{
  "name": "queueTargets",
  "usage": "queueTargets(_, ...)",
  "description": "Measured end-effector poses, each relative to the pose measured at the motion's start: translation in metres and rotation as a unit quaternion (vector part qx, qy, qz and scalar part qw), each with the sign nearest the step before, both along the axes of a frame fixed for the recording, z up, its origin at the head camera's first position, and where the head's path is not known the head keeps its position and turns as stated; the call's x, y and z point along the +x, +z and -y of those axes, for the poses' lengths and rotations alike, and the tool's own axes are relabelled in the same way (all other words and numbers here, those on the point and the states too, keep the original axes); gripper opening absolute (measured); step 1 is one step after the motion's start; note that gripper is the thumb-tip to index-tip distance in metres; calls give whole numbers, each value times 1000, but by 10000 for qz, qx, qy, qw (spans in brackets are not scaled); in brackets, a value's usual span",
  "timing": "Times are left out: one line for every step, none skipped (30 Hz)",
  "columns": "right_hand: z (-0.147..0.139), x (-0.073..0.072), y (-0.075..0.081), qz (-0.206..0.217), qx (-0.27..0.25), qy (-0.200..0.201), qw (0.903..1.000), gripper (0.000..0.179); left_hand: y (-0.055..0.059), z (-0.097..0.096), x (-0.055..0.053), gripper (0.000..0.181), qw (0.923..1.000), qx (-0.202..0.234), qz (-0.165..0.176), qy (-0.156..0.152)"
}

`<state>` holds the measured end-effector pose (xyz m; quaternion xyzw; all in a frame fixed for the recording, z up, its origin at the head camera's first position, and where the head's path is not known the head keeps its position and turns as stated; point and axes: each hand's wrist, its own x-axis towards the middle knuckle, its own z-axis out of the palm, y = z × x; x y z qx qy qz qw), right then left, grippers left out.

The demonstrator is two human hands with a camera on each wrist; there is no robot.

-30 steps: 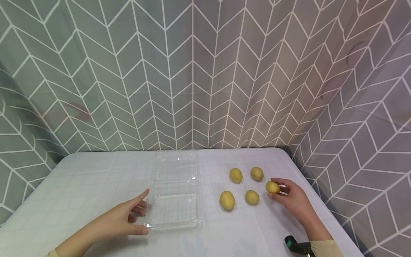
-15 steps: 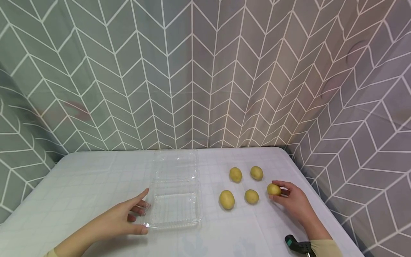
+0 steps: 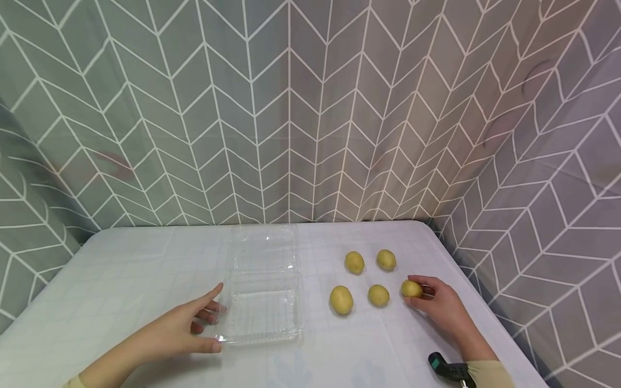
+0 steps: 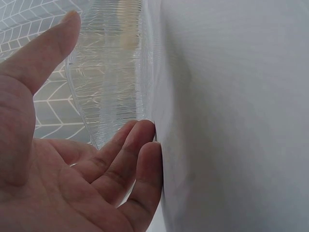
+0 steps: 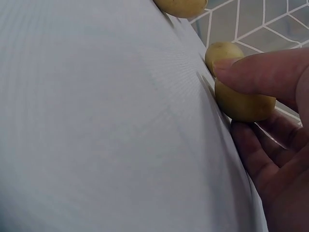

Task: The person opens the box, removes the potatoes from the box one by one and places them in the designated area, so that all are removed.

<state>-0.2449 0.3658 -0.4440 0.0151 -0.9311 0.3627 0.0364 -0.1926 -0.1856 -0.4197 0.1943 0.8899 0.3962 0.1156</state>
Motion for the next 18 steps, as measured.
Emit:
queueTargets(0, 0, -1, -7, 2, 10, 10000, 61, 0, 0, 0, 112, 10000, 0, -10, -8)
queueTargets(0, 0, -1, -11, 5, 14, 10000, 61, 0, 0, 0, 112, 10000, 3, -24, -15)
queueTargets(0, -1, -1, -18, 5, 14, 10000, 61, -1, 0, -1, 112, 10000, 0, -39, -24)
queueTargets(0, -1, -1, -44, 21, 44, 10000, 61, -1, 0, -1, 112, 10000, -3, -50, -29)
queueTargets(0, -1, -2, -65, 8, 61, 10000, 61, -2, 1, -1, 112, 10000, -18, -73, -33)
queueTargets(0, -1, -2, -87, 11, 90, 9999, 61, -2, 1, -1, 112, 9999, -28, -93, -40)
queueTargets(0, -1, -2, -115, -1, 98, 9999, 61, -2, 1, -2, 112, 9999, -30, -104, -46)
queueTargets(0, -1, -2, -136, -1, 116, 9998, 61, -3, 1, -2, 112, 9999, -37, -114, -49)
queueTargets(0, -1, -2, -150, -12, 130, 9998, 61, -3, 1, -2, 112, 9999, -47, -120, -53)
queueTargets(0, -2, -3, -166, -1, 171, 9997, 61, -3, 1, -2, 112, 9999, -46, -124, -56)
queueTargets(0, -2, -3, -158, -10, 161, 9997, 61, -3, 1, -2, 112, 9999, -41, -116, -60)
queueTargets(0, -2, -3, -155, 1, 164, 9997, 61, -3, 1, -2, 112, 9999, -29, -98, -62)
queueTargets(0, -2, -3, -147, 2, 146, 9998, 61, -3, 1, -2, 112, 9999, -22, -82, -61)
queueTargets(-1, -2, -4, -139, 12, 176, 9997, 62, -3, 1, -2, 113, 10000, -18, -69, -60)
queueTargets(-1, -2, -4, -127, -3, 181, 9998, 62, -3, 1, -2, 113, 10000, -11, -39, -52)
queueTargets(-1, -2, -3, -113, -10, 188, 9998, 63, -3, 2, -2, 113, 10000, 0, -16, -40)
queueTargets(-1, -1, -3, -92, -36, 166, 9998, 63, -3, 2, -2, 113, 10000, 0, -4, -31)
queueTargets(-1, -1, -3, -72, -43, 171, 9998, 64, -3, 2, -2, 113, 10000, 1, 2, -23)
